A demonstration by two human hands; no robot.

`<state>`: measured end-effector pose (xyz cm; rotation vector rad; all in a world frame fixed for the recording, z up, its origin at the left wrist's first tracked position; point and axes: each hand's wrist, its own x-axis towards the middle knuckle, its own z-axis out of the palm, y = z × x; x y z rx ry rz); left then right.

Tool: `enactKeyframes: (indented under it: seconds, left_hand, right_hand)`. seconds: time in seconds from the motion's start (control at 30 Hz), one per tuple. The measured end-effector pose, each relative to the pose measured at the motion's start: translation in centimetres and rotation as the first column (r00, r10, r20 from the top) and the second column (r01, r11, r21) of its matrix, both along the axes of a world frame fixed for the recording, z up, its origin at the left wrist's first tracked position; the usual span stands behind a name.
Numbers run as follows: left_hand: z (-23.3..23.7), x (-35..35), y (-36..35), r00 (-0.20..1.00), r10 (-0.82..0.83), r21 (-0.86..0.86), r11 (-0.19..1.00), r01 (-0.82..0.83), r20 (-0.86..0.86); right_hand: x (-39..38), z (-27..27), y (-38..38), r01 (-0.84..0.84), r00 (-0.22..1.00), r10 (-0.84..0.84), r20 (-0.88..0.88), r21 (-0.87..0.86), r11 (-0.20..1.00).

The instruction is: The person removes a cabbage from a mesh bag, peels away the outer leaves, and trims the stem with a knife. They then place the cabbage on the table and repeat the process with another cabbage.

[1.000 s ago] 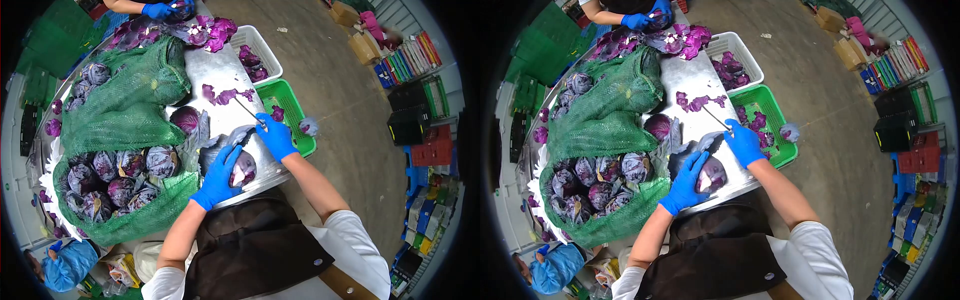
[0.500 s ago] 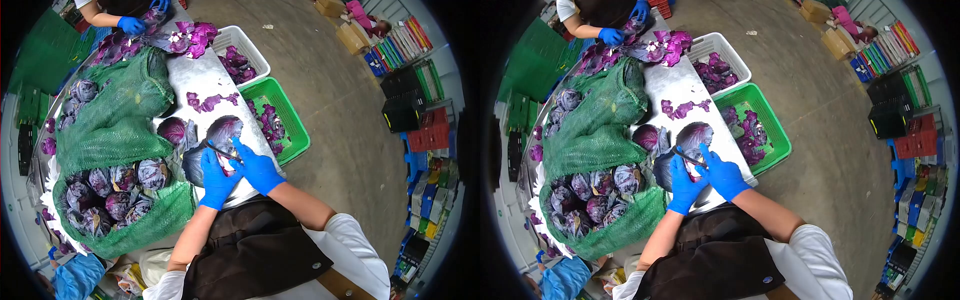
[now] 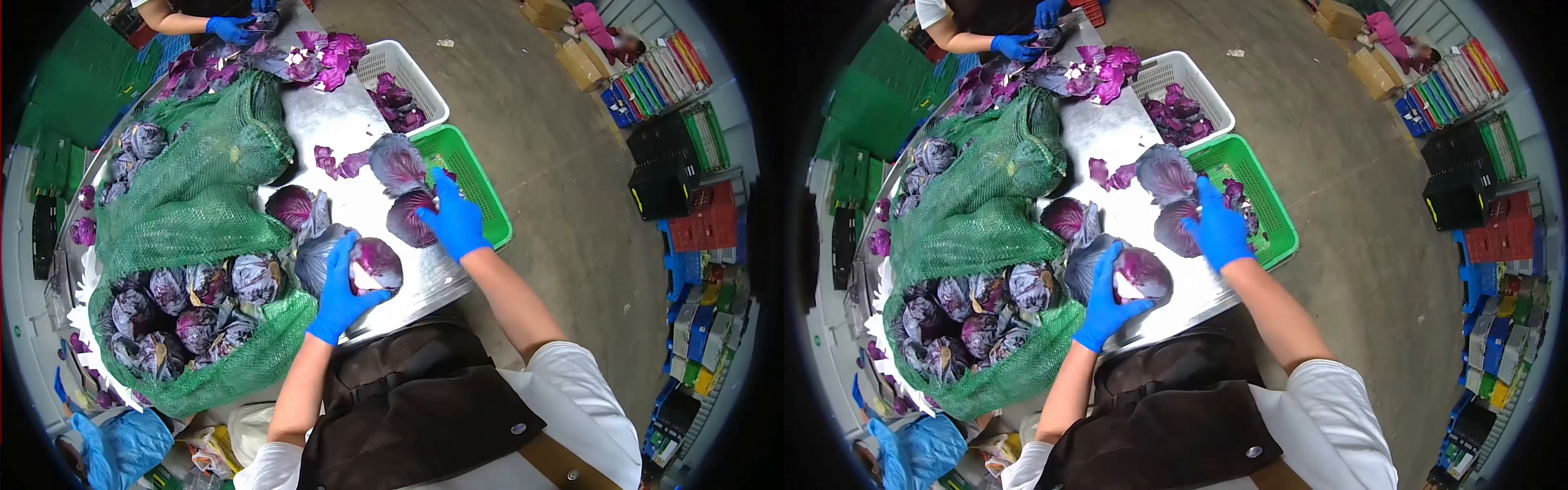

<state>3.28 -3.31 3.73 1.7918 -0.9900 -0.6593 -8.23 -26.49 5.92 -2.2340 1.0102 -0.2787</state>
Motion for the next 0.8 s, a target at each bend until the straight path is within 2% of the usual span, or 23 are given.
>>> enactKeyframes:
  seconds: [0.03, 0.07, 0.13, 0.23, 0.33, 0.47, 0.6, 0.63, 0.73, 0.77, 0.8]
  left_hand:
    - [0.4, 0.1, -0.4, 0.999, -0.011, 0.020, 1.000, 0.010, 0.042]
    - [0.6, 0.1, -0.7, 0.996, -0.026, 0.041, 0.999, 0.023, 0.086]
    - [-0.8, -0.7, -0.4, 0.988, 0.090, 0.013, 0.996, -0.093, 0.125]
    - [-2.5, -2.1, -1.6, 0.952, 0.260, 0.041, 0.962, -0.270, 0.161]
    - [-2.3, -1.3, -3.1, 0.957, 0.244, 0.025, 0.968, -0.250, 0.158]
    - [-1.2, -1.6, -4.4, 0.963, 0.173, 0.186, 0.959, -0.212, 0.206]
    - [-1.7, -2.0, -4.4, 0.952, 0.181, 0.129, 0.967, -0.218, 0.248]
    - [-1.7, -2.2, -4.5, 0.945, 0.182, 0.145, 0.963, -0.227, 0.272]
    - [-1.6, -3.2, -4.5, 0.921, 0.168, 0.176, 0.954, -0.242, 0.351]
    - [-1.2, -3.7, -4.3, 0.912, 0.153, 0.175, 0.956, -0.234, 0.380]
    - [-0.8, -4.3, -4.2, 0.901, 0.141, 0.175, 0.957, -0.230, 0.410]
  right_hand:
    - [0.0, 1.1, 1.6, -0.036, 0.996, 0.036, 0.081, -0.005, 0.999]
    - [-0.1, 0.0, 3.4, -0.128, 0.976, 0.146, 0.159, -0.119, 0.985]
    - [-1.5, -3.7, 6.6, -0.315, 0.941, 0.331, 0.068, -0.180, 0.932]
    - [-1.7, -3.8, 7.3, -0.286, 0.947, 0.301, 0.109, -0.135, 0.949]
    - [-1.6, -0.5, 5.7, -0.248, 0.959, 0.233, -0.163, -0.074, 0.966]
    - [-1.4, -0.8, 6.7, -0.331, 0.918, 0.270, -0.289, -0.187, 0.925]
    - [-2.1, 0.1, 7.5, -0.356, 0.885, 0.300, -0.356, -0.103, 0.929]
    - [-1.7, 0.7, 7.7, -0.315, 0.897, 0.272, -0.347, -0.073, 0.946]
    - [-0.6, -2.4, 6.6, -0.254, 0.963, 0.221, -0.156, -0.243, 0.936]
    - [0.2, -3.1, 5.6, -0.231, 0.945, 0.192, -0.266, -0.123, 0.965]
    - [0.4, -4.2, 3.0, -0.211, 0.965, 0.179, -0.190, -0.162, 0.964]
